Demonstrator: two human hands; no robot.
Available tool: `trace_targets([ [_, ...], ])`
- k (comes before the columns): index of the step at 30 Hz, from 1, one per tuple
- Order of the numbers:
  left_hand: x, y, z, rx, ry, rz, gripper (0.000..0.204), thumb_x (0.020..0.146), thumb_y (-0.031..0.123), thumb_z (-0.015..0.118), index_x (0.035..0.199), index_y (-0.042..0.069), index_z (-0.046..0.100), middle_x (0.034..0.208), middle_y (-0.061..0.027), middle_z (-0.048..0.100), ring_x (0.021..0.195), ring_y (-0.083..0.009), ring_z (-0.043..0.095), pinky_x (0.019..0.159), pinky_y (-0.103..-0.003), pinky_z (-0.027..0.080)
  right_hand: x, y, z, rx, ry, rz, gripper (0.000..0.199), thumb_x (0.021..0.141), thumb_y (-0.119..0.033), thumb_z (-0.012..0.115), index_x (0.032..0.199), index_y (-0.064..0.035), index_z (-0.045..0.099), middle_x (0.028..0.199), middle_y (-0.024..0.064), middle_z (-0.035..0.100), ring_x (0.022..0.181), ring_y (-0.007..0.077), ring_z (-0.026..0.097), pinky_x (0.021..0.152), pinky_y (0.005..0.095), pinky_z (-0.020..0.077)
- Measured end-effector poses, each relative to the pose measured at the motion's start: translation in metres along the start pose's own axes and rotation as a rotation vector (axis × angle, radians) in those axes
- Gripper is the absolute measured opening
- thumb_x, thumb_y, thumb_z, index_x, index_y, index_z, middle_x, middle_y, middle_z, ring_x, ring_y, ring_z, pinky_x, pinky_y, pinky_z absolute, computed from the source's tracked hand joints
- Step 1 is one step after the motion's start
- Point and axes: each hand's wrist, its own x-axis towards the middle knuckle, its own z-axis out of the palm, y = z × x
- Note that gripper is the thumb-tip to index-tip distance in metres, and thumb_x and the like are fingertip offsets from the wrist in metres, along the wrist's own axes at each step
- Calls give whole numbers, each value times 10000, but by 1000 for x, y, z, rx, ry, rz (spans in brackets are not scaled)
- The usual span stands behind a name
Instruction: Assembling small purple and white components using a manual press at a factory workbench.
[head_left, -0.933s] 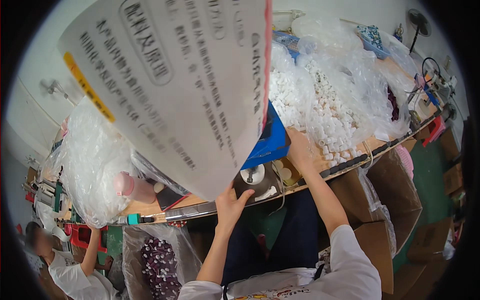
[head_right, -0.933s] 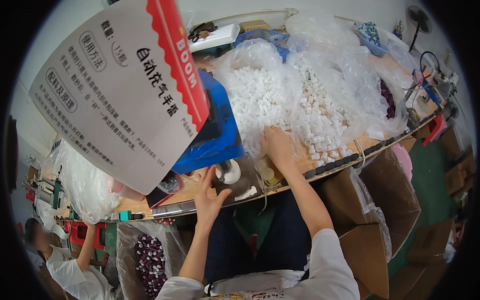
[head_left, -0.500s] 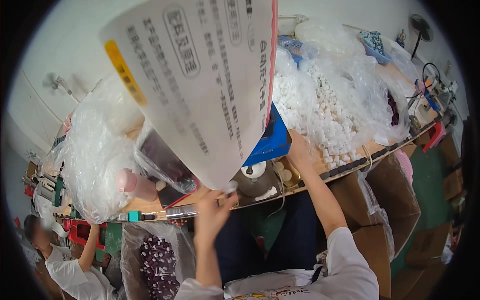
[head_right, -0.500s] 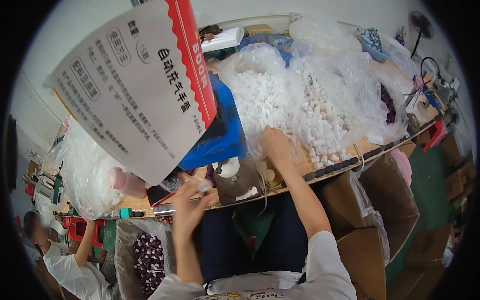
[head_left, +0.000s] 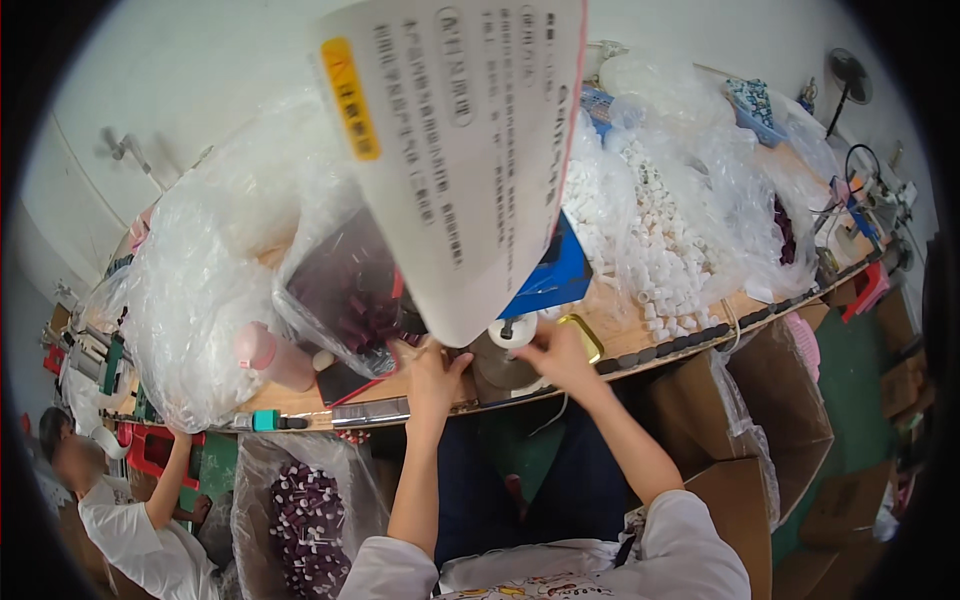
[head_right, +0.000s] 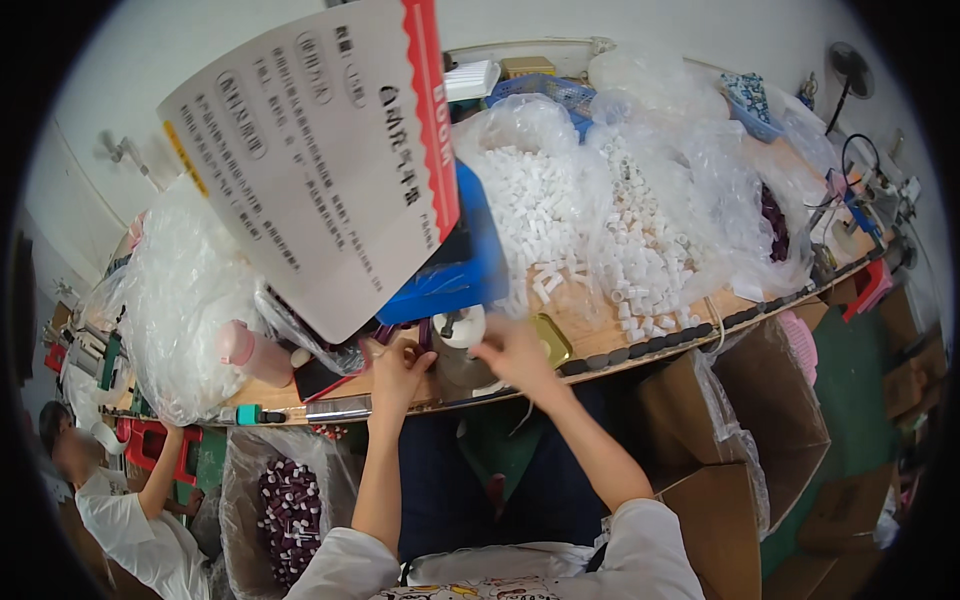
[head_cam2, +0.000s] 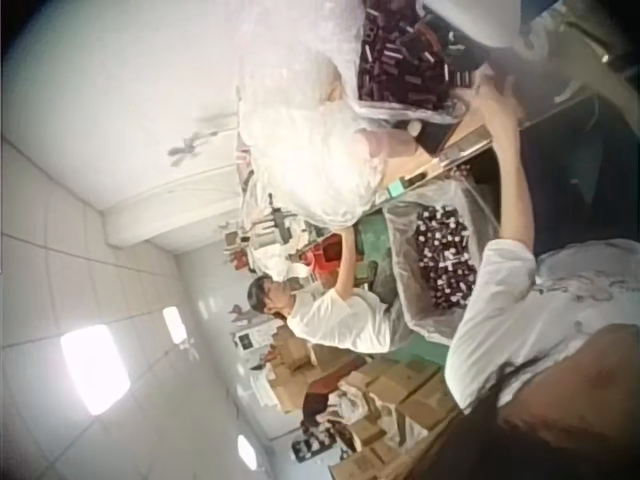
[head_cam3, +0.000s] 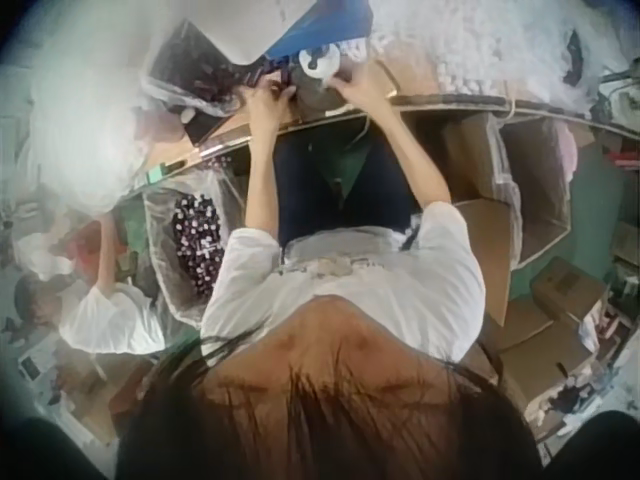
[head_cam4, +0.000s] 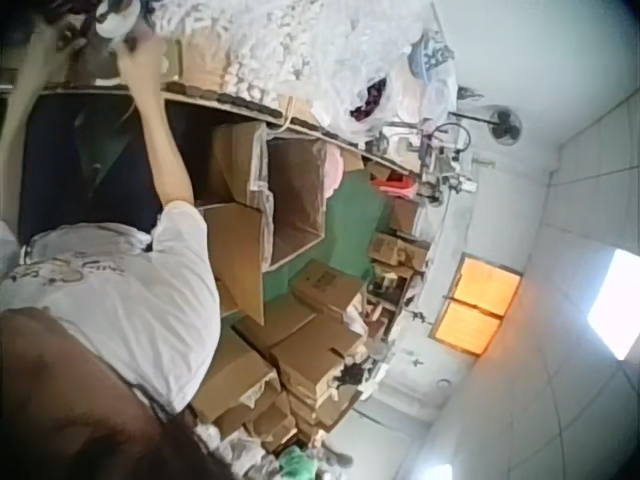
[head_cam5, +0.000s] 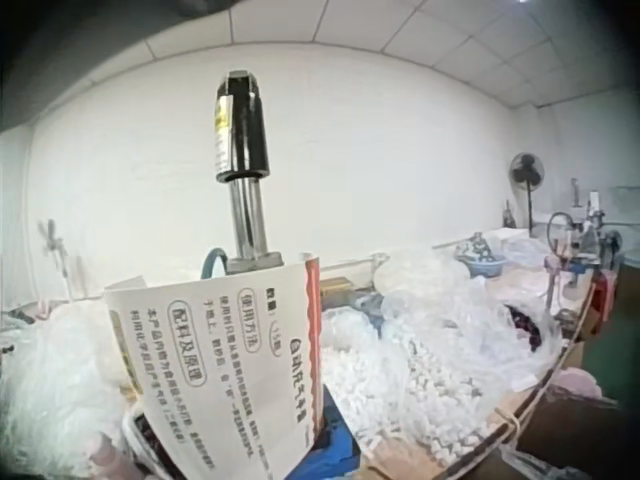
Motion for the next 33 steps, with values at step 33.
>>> trace_targets([
  [33, -23, 41, 50, -480, -99, 151, 332, 823, 109, 794, 1118, -14, 706, 1014, -123, 754, 910, -180, 698, 826, -309, 520, -32, 28, -91, -352, 539, -107, 101, 706, -30, 730, 804, -31, 707, 970, 127, 607, 948, 328, 583, 841, 426, 457],
])
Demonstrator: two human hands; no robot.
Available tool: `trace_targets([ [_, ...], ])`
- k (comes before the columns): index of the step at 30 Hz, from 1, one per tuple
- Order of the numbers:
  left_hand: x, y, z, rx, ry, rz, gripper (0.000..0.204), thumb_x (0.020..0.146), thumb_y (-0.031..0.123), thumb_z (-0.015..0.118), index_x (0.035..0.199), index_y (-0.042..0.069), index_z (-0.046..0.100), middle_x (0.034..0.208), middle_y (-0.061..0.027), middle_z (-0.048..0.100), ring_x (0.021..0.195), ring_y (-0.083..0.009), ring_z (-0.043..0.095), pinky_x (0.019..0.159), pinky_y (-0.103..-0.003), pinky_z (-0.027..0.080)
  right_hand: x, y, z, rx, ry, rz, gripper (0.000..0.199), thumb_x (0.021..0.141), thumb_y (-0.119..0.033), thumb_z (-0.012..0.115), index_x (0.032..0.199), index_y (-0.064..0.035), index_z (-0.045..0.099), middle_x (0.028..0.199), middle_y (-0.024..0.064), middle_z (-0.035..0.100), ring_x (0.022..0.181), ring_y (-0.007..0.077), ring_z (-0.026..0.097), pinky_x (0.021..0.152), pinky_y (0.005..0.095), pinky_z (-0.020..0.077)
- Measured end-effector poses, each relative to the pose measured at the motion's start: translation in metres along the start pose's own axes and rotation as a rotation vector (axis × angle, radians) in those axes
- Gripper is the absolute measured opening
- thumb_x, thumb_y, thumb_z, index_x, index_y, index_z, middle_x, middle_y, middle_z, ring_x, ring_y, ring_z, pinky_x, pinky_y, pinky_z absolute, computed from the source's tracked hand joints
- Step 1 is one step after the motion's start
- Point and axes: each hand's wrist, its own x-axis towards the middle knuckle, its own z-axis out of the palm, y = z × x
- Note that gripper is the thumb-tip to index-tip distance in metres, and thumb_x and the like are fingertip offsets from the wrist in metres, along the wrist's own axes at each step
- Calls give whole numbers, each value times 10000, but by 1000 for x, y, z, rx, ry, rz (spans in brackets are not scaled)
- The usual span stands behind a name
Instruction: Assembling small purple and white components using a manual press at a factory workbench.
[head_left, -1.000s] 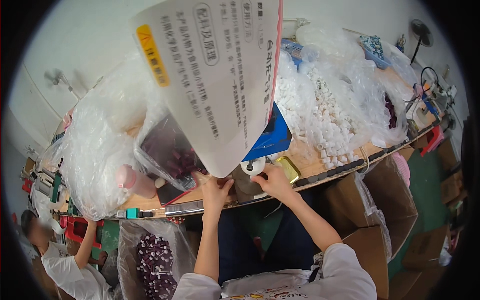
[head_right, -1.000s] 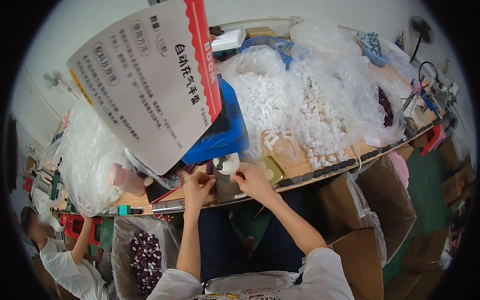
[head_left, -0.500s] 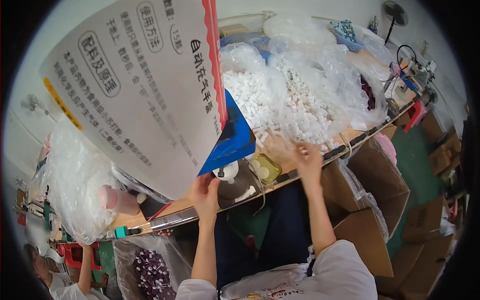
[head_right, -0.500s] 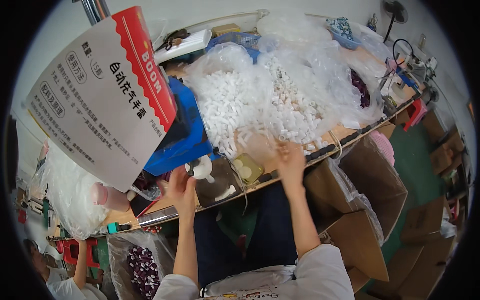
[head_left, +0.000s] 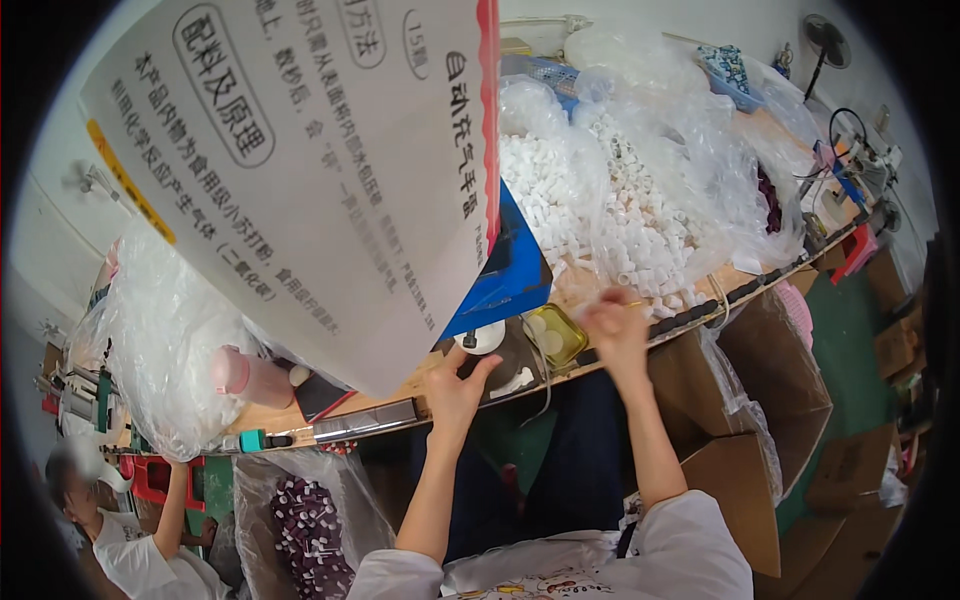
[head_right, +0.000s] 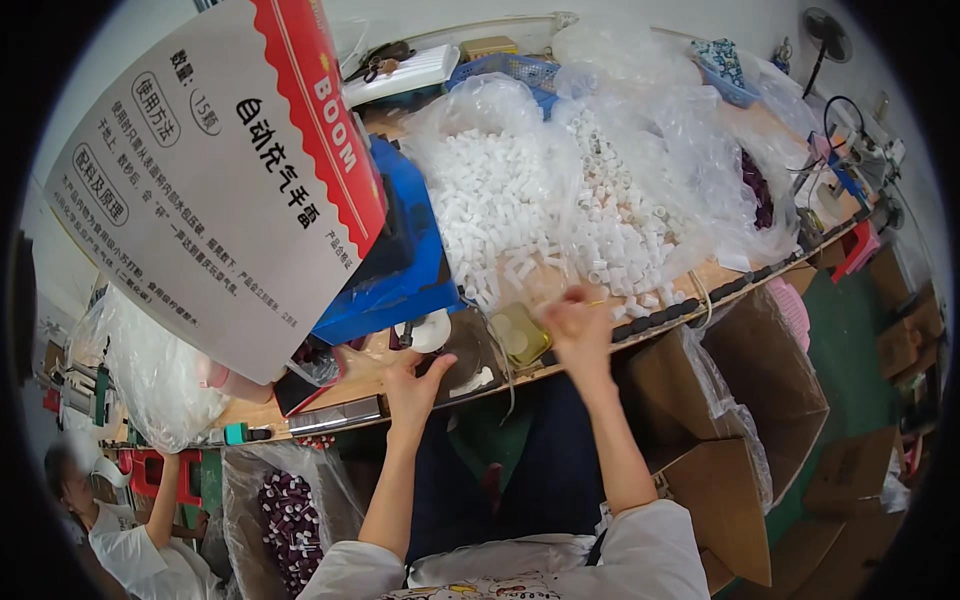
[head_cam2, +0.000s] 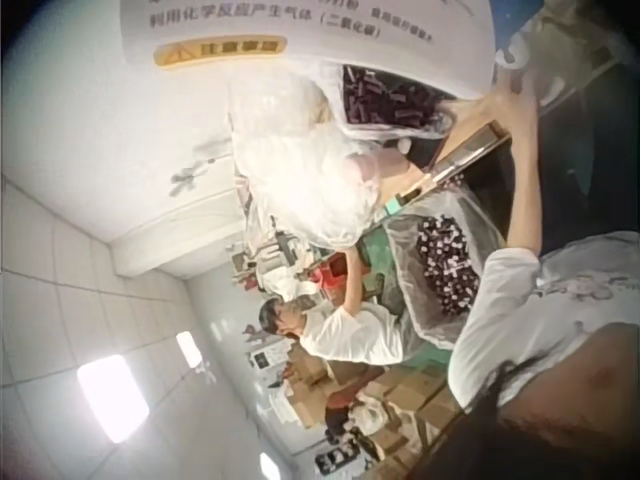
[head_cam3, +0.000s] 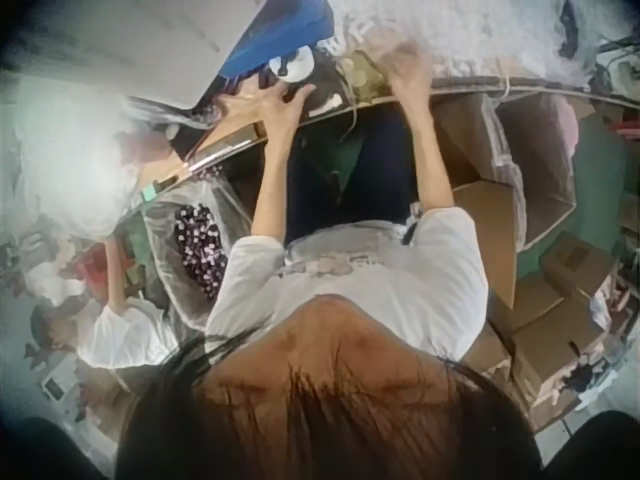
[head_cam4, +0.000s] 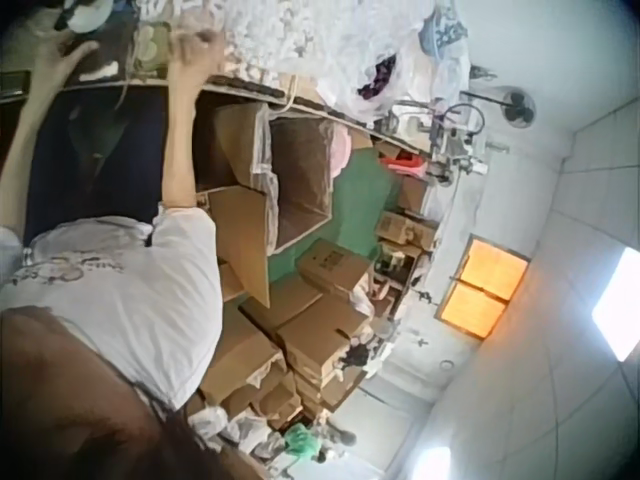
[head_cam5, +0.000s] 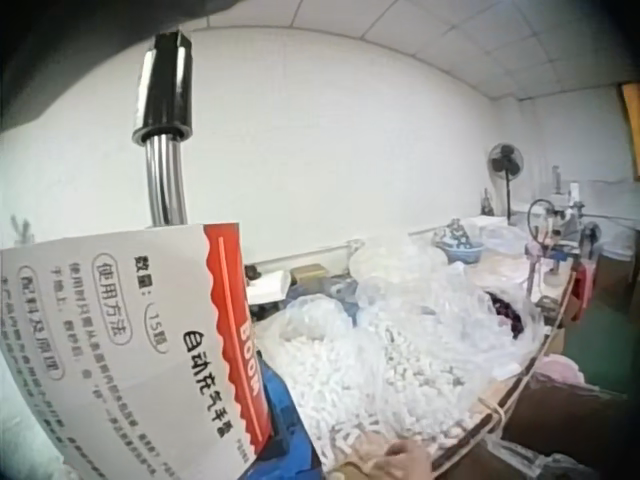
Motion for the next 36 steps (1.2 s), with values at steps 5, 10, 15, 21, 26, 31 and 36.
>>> trace_targets([
  [5, 16, -11, -9, 201, -63, 247, 404, 792, 198, 842, 1112, -10, 710, 1078, -132, 737, 1007, -197, 672, 894, -337, 501, -12, -6, 21, -306, -279, -368, 106, 722, -30, 748, 827, -41, 735, 1016, 123, 649, 1002, 364, 570, 845, 471, 460],
  [10, 41, -25, -29, -283, -424, -256, 285, 784, 57, 786, 1059, 15, 727, 1164, -125, 715, 1181, -287, 597, 1021, -421, 438, -9, -42, 33, 315, -158, 131, 131, 784, -37, 754, 911, -16, 731, 1001, 94, 708, 985, 232, 656, 878, 342, 498],
  [15, 9, -1, 4, 223, 40, 215, 309, 783, 101, 785, 1077, 26, 728, 1151, -157, 697, 1195, -388, 548, 1020, -468, 392, -12, -63, 63, 389, -280, 21, 139, 821, -11, 725, 954, 23, 705, 997, 112, 714, 968, 217, 675, 854, 323, 515],
  [21, 8, -10, -5, 176, -46, 83, 275, 818, 83, 768, 1070, -11, 711, 1096, -185, 709, 1057, -299, 642, 934, -390, 460, -10, -70, 70, -7, -302, -746, 273, 744, 53, 680, 1014, 16, 695, 1062, 141, 688, 994, 328, 655, 846, 392, 541],
  [26, -3, -6, -4, 85, -62, 0, 321, 830, 108, 781, 1108, -26, 693, 1108, -172, 720, 935, -194, 676, 822, -324, 499, -11, -64, 72, 35, -317, -682, 224, 784, 34, 662, 998, -2, 717, 1002, 126, 708, 987, 312, 676, 776, 383, 557],
  [31, -13, 17, -21, -19, 63, -98, 553, 803, 134, 807, 1291, -32, 607, 1291, -191, 639, 1226, -262, 594, 1021, -349, 460, 30, -21, 47, 35, -143, -121, 272, 845, -99, 693, 1116, -76, 705, 897, 143, 702, 840, 331, 660, 715, 406, 514],
  [36, -4, 17, -7, 166, 9, 83, 478, 767, 135, 826, 1199, -4, 676, 1347, -207, 593, 1348, -357, 487, 1064, -421, 424, 63, 17, 60, -448, -139, -201, 195, 836, -121, 672, 1017, -54, 698, 875, 154, 685, 839, 354, 652, 713, 458, 521],
])
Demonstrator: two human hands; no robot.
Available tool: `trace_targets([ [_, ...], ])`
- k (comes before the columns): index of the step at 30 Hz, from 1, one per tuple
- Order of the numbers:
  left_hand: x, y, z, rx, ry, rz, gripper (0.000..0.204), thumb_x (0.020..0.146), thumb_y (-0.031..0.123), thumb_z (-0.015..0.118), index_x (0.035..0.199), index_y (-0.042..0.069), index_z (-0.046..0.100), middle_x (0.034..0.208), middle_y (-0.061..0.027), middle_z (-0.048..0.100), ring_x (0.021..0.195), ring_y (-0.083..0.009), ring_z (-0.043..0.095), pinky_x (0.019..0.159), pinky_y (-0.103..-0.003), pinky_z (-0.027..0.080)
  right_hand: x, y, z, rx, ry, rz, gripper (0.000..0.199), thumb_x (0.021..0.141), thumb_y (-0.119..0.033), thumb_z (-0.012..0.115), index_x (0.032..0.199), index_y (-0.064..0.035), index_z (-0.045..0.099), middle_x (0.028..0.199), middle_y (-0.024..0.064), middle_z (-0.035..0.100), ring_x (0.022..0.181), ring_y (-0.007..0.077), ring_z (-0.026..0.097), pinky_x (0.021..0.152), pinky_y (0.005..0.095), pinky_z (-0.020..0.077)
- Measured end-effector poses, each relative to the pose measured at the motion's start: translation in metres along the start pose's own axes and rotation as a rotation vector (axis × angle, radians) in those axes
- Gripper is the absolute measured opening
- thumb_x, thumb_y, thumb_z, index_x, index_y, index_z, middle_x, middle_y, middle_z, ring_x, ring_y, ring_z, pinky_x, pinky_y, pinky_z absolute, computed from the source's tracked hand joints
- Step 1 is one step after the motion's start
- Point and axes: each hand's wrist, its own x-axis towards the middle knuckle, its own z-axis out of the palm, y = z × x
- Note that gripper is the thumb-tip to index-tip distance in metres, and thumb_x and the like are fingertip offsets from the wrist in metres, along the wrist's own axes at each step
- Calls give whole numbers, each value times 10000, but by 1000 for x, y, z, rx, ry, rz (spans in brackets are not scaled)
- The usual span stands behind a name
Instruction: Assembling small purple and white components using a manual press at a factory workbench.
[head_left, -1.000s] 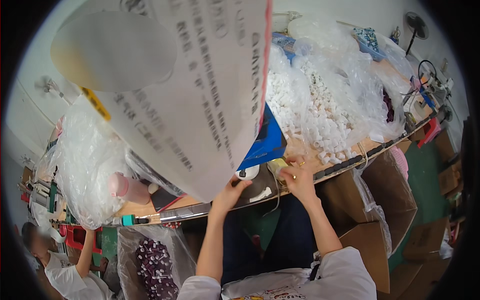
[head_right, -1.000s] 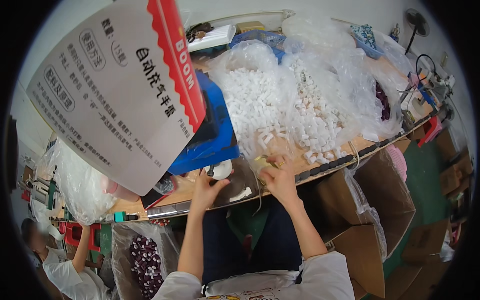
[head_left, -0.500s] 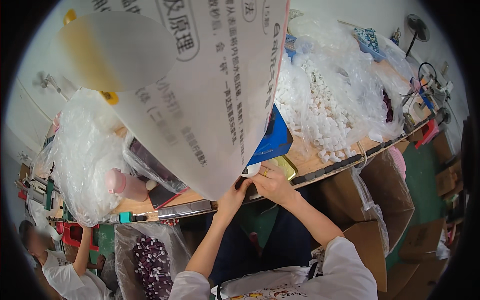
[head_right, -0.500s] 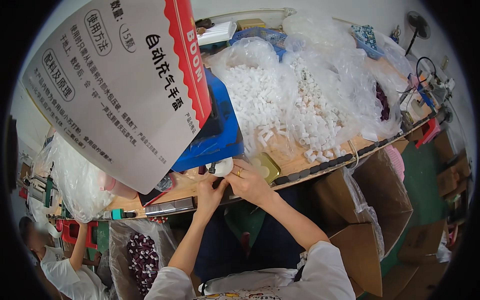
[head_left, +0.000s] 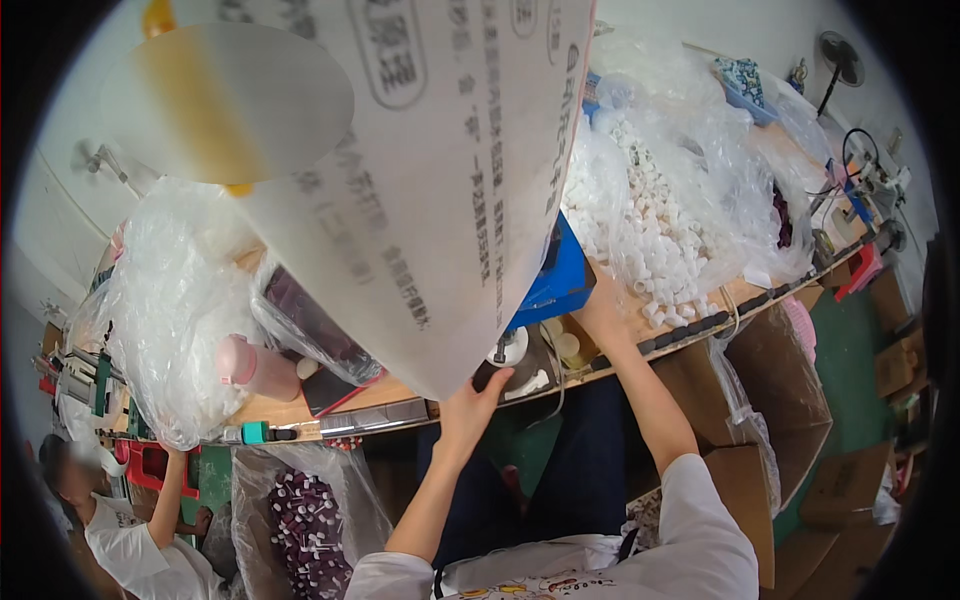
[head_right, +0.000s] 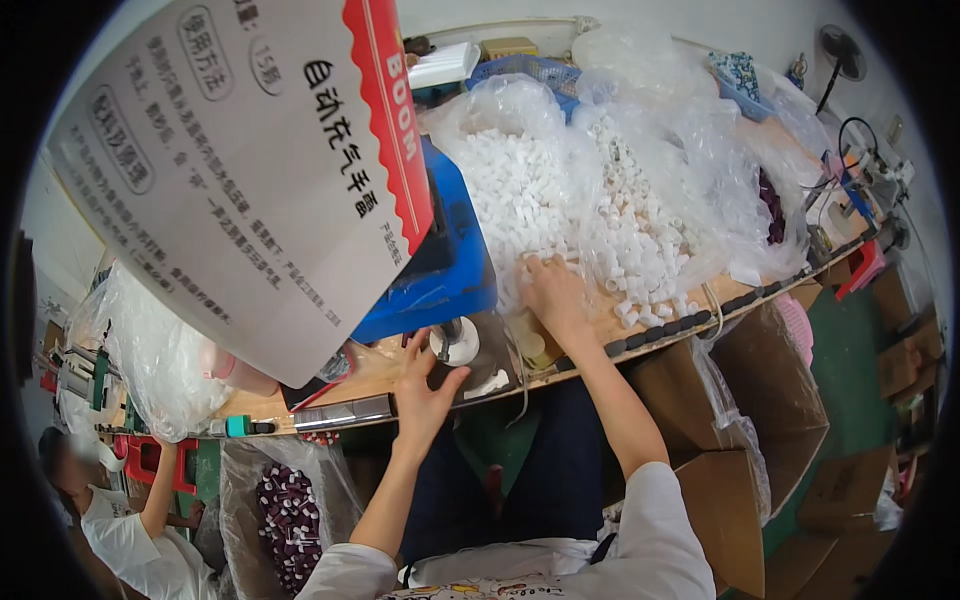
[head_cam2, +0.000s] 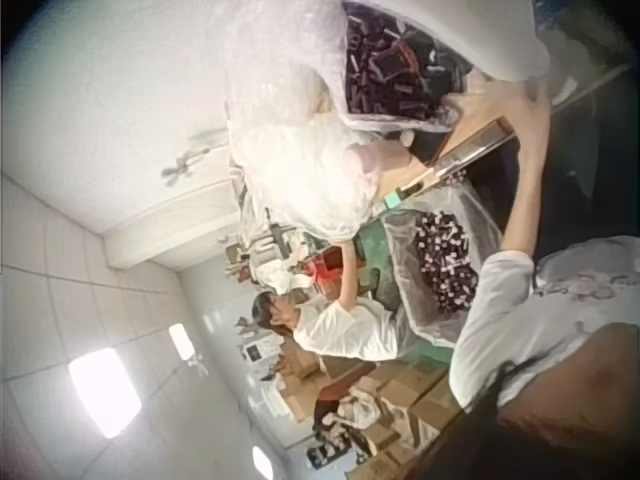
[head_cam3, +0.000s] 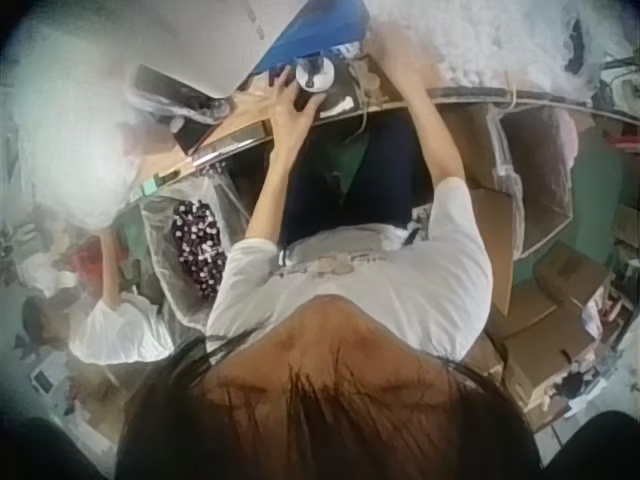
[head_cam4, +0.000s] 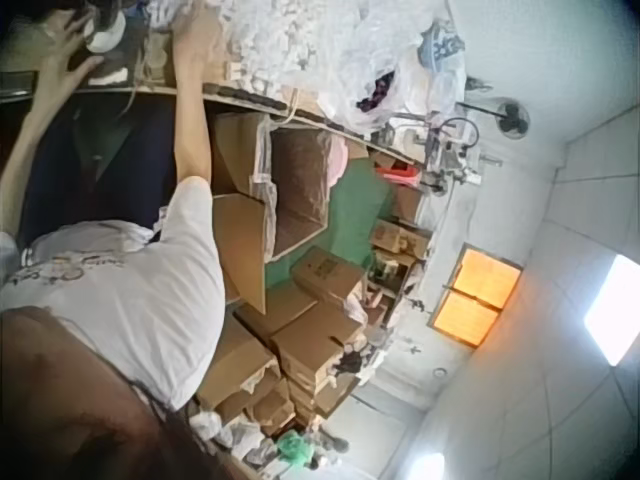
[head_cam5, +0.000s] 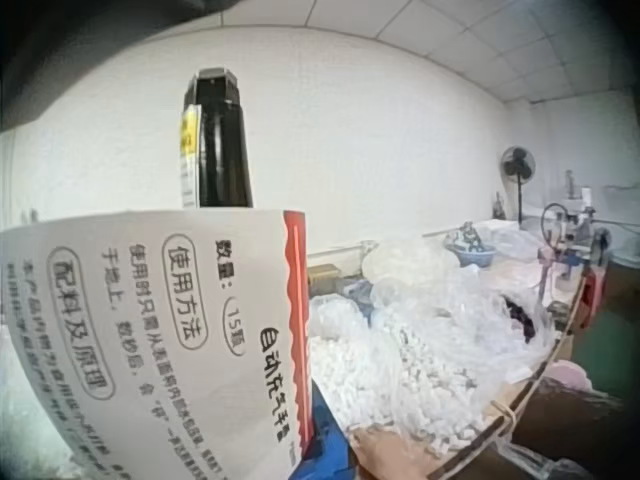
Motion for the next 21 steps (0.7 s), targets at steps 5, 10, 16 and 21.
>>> trace_targets([
  [5, 5, -6, 11, -66, 91, -21, 299, 748, 116, 822, 1020, 16, 748, 1220, -144, 665, 1156, -338, 587, 969, -421, 457, 0, -11, 4, 158, 61, -42, 177, 820, -105, 672, 980, -34, 695, 839, 164, 685, 854, 357, 654, 733, 433, 534],
  [10, 22, 15, -9, -141, 110, -113, 272, 735, 109, 824, 974, 4, 747, 1128, -142, 685, 1061, -298, 613, 910, -401, 464, -16, -50, -11, 613, -104, 79, 211, 786, -111, 730, 977, -23, 709, 866, 161, 697, 813, 306, 657, 738, 387, 529],
  [16, -60, -23, -156, 451, -193, -470, 374, 683, 185, 848, 1023, 62, 755, 909, -158, 733, 836, -322, 710, 797, -409, 535, -44, -60, 0, 660, -469, 50, 229, 774, -96, 753, 988, -30, 708, 873, 159, 677, 791, 296, 660, 735, 395, 503],
  [21, -98, -44, -202, 1005, 235, -372, 480, 740, 205, 826, 1152, -4, 693, 996, -207, 721, 1076, -404, 644, 943, -435, 494, -37, -93, -24, 544, -534, 29, 214, 799, -88, 713, 1002, -20, 700, 879, 192, 687, 840, 375, 661, 752, 425, 497],
])
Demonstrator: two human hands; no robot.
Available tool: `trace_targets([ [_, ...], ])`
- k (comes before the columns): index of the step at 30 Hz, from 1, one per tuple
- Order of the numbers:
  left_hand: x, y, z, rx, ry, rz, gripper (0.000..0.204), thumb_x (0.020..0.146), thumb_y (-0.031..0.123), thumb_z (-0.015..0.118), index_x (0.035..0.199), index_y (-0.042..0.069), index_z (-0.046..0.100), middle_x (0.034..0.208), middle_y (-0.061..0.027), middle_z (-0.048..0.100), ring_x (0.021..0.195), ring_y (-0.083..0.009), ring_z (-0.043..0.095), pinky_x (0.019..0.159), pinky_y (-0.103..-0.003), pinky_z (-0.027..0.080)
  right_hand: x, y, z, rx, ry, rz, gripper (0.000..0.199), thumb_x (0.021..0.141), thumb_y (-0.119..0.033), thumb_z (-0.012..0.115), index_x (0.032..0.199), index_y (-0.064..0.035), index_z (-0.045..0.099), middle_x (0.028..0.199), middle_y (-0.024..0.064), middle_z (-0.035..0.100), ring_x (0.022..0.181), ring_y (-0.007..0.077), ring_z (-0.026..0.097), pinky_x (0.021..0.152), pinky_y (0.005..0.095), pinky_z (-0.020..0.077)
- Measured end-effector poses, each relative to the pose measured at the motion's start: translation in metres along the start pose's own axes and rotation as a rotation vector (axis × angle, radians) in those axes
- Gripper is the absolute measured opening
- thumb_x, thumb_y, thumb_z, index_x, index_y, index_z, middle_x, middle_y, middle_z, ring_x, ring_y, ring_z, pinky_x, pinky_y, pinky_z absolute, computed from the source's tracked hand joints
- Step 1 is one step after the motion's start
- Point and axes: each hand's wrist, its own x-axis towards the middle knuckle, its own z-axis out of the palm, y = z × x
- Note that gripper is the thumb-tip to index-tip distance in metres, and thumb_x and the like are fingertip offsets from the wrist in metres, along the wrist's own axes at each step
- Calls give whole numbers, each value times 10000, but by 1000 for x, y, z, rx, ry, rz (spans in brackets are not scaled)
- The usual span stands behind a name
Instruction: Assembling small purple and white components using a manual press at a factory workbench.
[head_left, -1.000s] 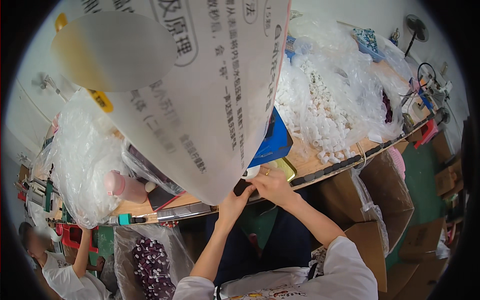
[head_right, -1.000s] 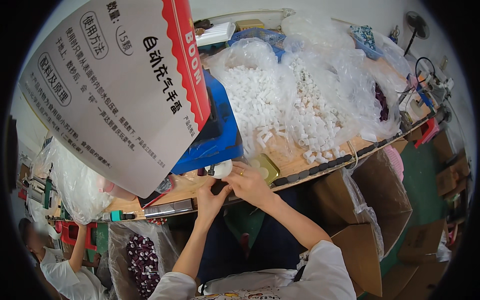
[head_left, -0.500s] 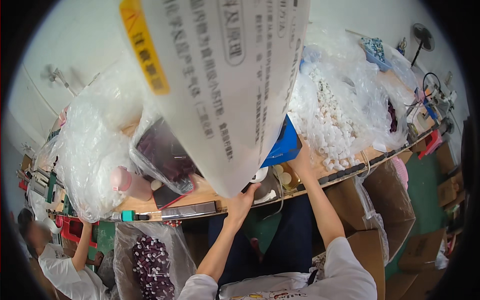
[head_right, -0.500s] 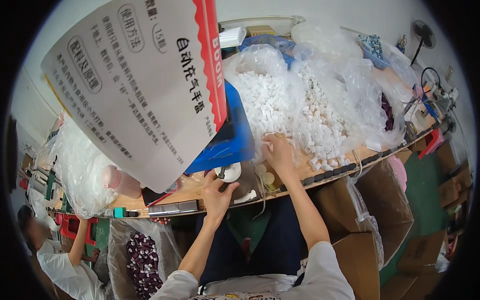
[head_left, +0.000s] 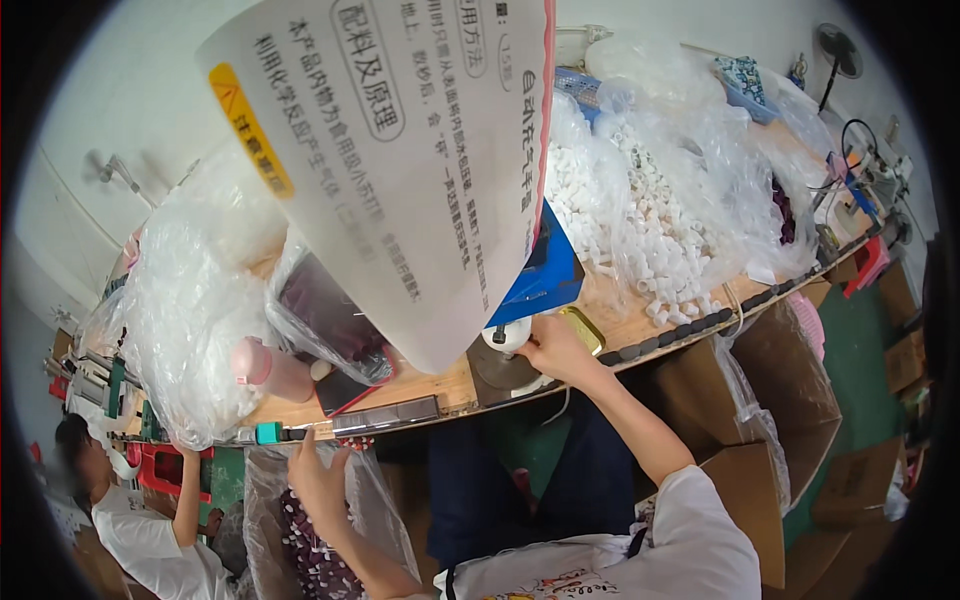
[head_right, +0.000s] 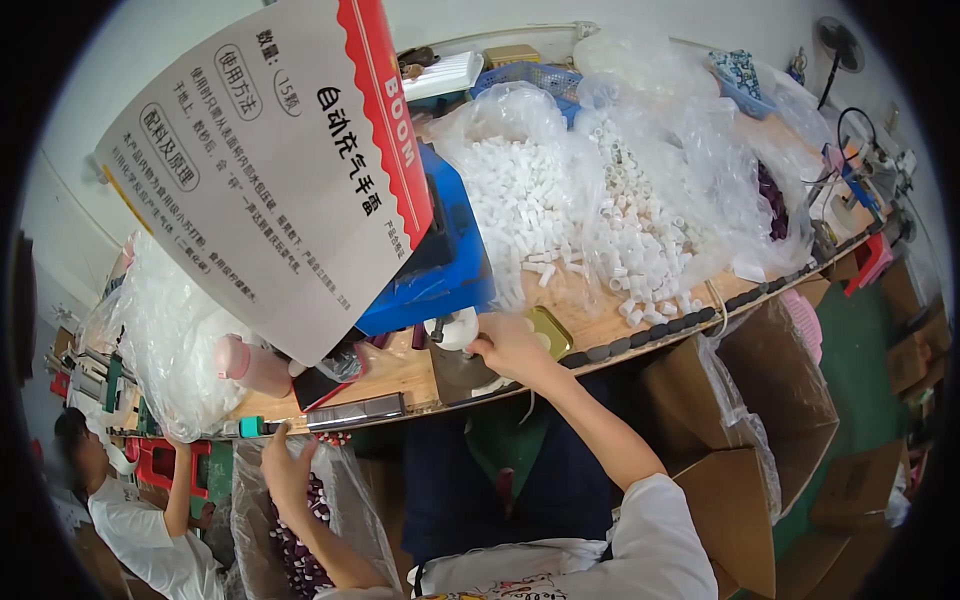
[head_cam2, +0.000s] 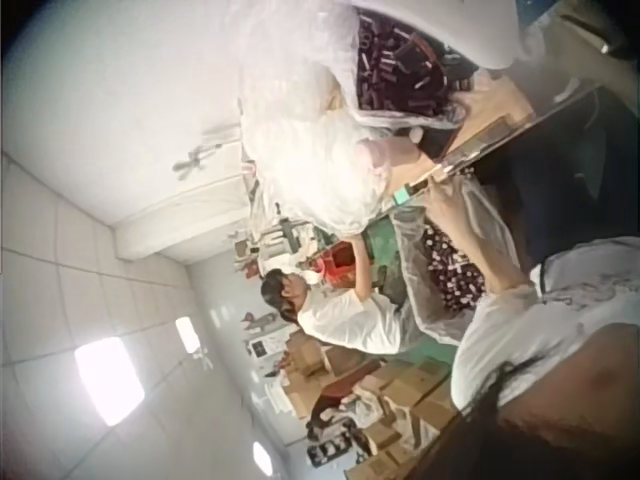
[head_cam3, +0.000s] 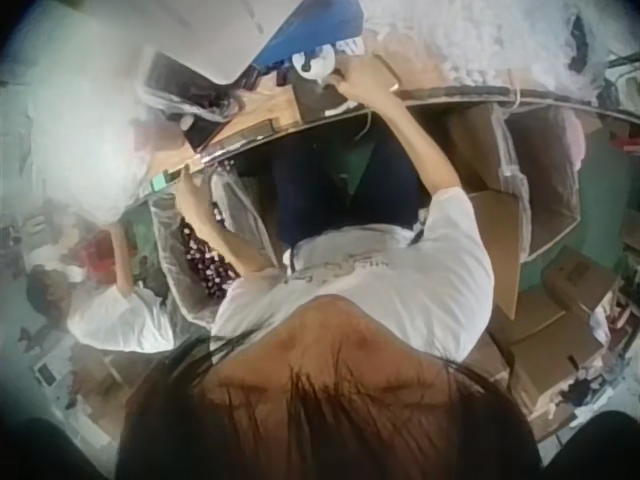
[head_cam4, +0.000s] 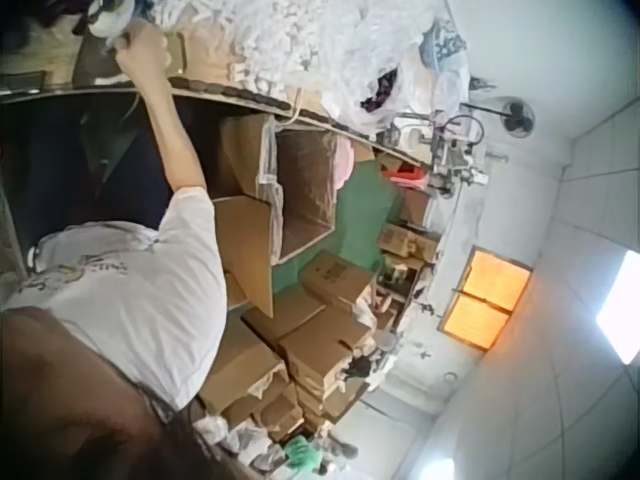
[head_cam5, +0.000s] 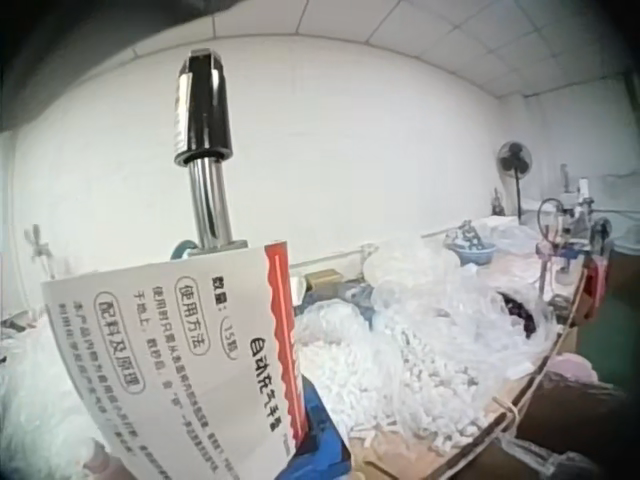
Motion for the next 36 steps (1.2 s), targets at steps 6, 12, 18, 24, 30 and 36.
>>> trace_targets([
  [6, 87, 161, 100, -649, -51, 404, 188, 901, 137, 667, 981, -33, 664, 808, -180, 694, 707, -273, 692, 653, -394, 513, -7, 3, 13, -118, 107, -139, 177, 815, -106, 705, 957, -2, 690, 935, 215, 685, 861, 403, 662, 782, 494, 504],
  [12, 94, 170, 152, -696, -6, 457, 216, 763, 55, 778, 913, -3, 633, 754, -104, 661, 671, -217, 658, 636, -351, 523, -21, 8, 20, -127, 177, -133, 198, 812, -106, 723, 964, 16, 687, 873, 191, 699, 764, 339, 673, 693, 400, 534],
  [18, 57, 189, 106, -1399, -328, 145, 208, 824, -22, 734, 1019, -56, 670, 834, -50, 710, 877, -98, 668, 767, -269, 516, -46, 81, -91, -461, 543, 143, 225, 752, -79, 687, 969, -29, 715, 990, 132, 692, 912, 294, 646, 769, 398, 526],
  [24, 28, 215, 81, -969, -240, 486, 283, 797, 98, 805, 1041, -5, 707, 964, -125, 729, 920, -310, 678, 811, -375, 518, -61, 136, -130, -877, 346, -15, 171, 732, -4, 653, 891, -2, 714, 1019, 143, 672, 1010, 352, 606, 818, 444, 519],
  [30, 12, 223, 84, -948, 80, 495, 310, 707, 100, 849, 966, -9, 716, 830, -139, 672, 793, -328, 620, 713, -423, 469, -53, 114, -112, -509, 520, -42, 140, 745, -19, 716, 885, -9, 718, 1011, 139, 665, 903, 302, 628, 811, 398, 514],
  [36, 21, 219, 76, -879, -49, 481, 281, 801, 150, 805, 1035, 18, 721, 906, -139, 716, 860, -326, 666, 764, -380, 501, -56, 81, -52, -404, 254, -268, 95, 780, -18, 749, 873, -18, 729, 1099, 115, 651, 983, 254, 636, 838, 352, 499],
])
